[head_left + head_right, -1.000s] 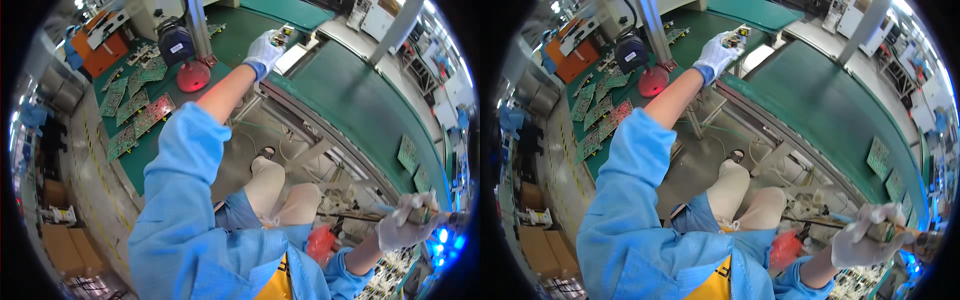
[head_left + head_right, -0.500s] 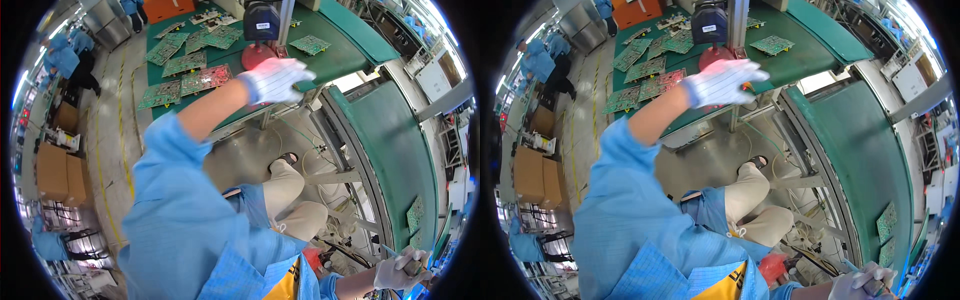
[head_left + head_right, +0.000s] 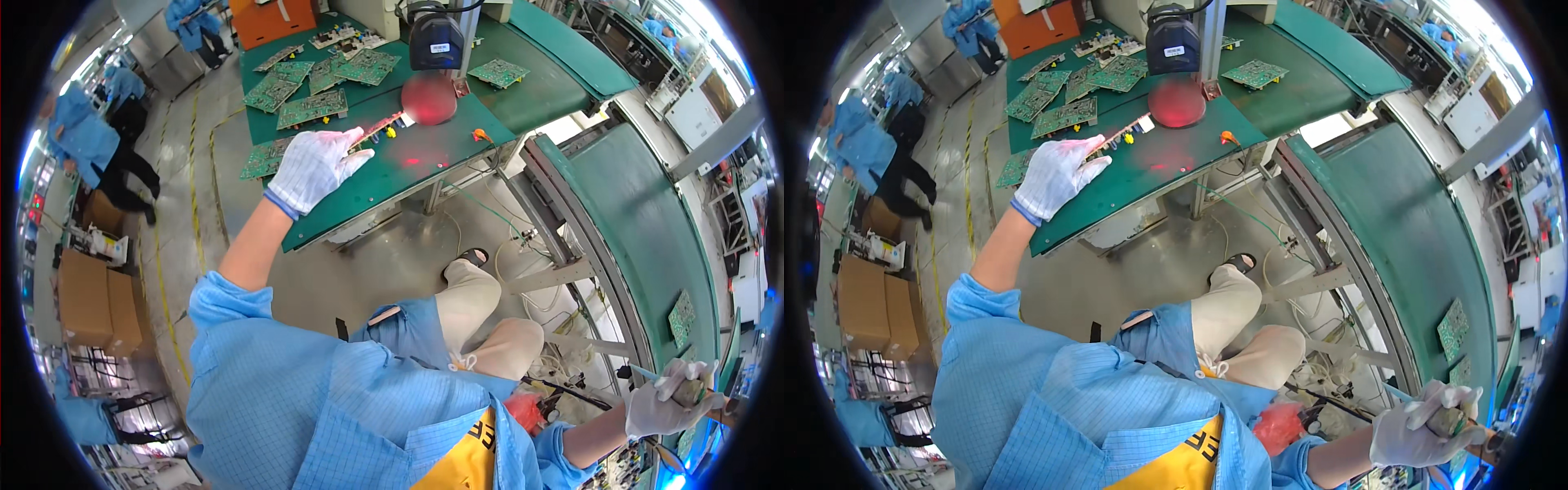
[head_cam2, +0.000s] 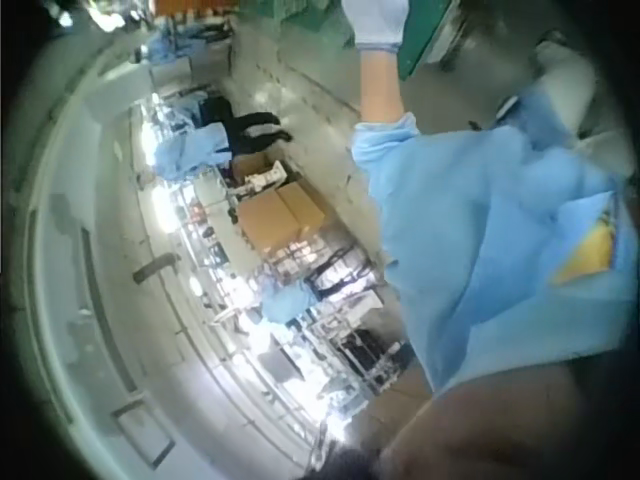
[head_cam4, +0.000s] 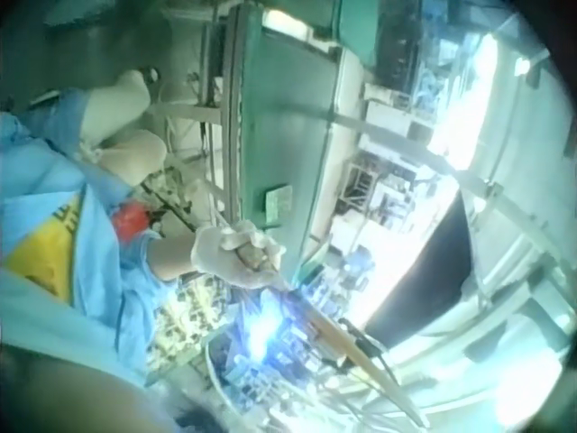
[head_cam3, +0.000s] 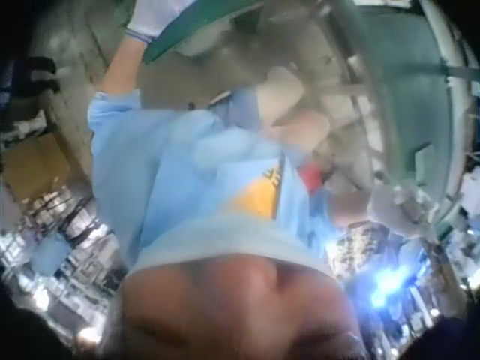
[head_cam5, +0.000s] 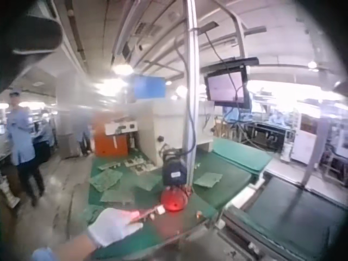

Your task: Apply sealant or adhesive to specific components on a printed circuit board using a manual dispenser.

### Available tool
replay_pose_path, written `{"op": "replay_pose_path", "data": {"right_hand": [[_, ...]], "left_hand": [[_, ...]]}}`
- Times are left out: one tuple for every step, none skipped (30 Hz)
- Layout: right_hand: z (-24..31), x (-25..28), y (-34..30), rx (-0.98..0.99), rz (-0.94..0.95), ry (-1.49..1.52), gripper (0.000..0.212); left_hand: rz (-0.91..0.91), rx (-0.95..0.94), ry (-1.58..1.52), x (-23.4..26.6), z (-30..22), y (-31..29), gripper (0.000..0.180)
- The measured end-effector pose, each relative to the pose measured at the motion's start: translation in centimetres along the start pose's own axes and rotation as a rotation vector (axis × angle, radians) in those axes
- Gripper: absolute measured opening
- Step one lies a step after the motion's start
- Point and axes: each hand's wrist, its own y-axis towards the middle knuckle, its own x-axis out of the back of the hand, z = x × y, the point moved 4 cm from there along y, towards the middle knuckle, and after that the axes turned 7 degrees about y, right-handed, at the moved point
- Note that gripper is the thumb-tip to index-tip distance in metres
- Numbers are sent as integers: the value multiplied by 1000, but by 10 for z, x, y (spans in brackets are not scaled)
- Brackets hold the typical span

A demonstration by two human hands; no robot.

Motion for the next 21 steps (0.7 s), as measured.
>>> {"op": "replay_pose_path", "data": {"right_hand": [[2,-3,-2,8,-7,-11,60],[3,-2,-3,27,-104,-80,53],[5,0,-6,54,-207,-163,46],[6,3,-7,38,-164,-132,46],[7,4,-8,44,-167,-138,46],[6,5,-8,34,-173,-115,45],[6,6,-8,25,-179,-92,44],[6,6,-8,29,-200,-128,43],[6,7,-7,32,-202,-135,43],[4,6,-5,22,-104,-70,49],[3,4,-4,12,-7,-2,56],[3,4,-6,15,-8,-6,56],[5,6,-8,75,-97,-32,56],[8,9,-10,137,-187,-59,56],[10,10,-11,141,-188,-63,56],[11,11,-11,122,-178,-112,55],[12,12,-12,102,-167,-155,54],[13,13,-12,102,-168,-155,54],[13,15,-12,66,-202,-126,50],[13,17,-12,29,-237,-101,46],[14,18,-11,28,-238,-105,46]], "left_hand": [[-115,10,-146,-2,0,-4,35],[-72,75,-326,2,-2,-8,37],[-27,127,-518,3,-6,-6,39],[173,434,-980,-5,-4,-4,49],[195,567,-1272,-14,-10,-7,52],[218,701,-1565,-20,-21,-8,55],[260,666,-1659,-17,-31,-6,54],[265,660,-1664,-14,-35,0,54],[357,618,-1671,-13,-40,6,52],[449,575,-1674,-14,-45,11,50],[440,580,-1646,-17,-46,18,45],[442,576,-1648,-20,-44,23,45],[481,602,-1666,-27,-42,28,46],[521,625,-1684,-33,-41,33,47],[524,619,-1686,-37,-39,39,47],[540,631,-1735,-41,-37,42,44],[552,647,-1782,-44,-35,44,41],[565,663,-1828,-47,-32,46,39],[557,687,-1846,-56,-27,47,37],[561,687,-1848,-59,-26,49,37],[559,688,-1867,-61,-24,50,37]]}}
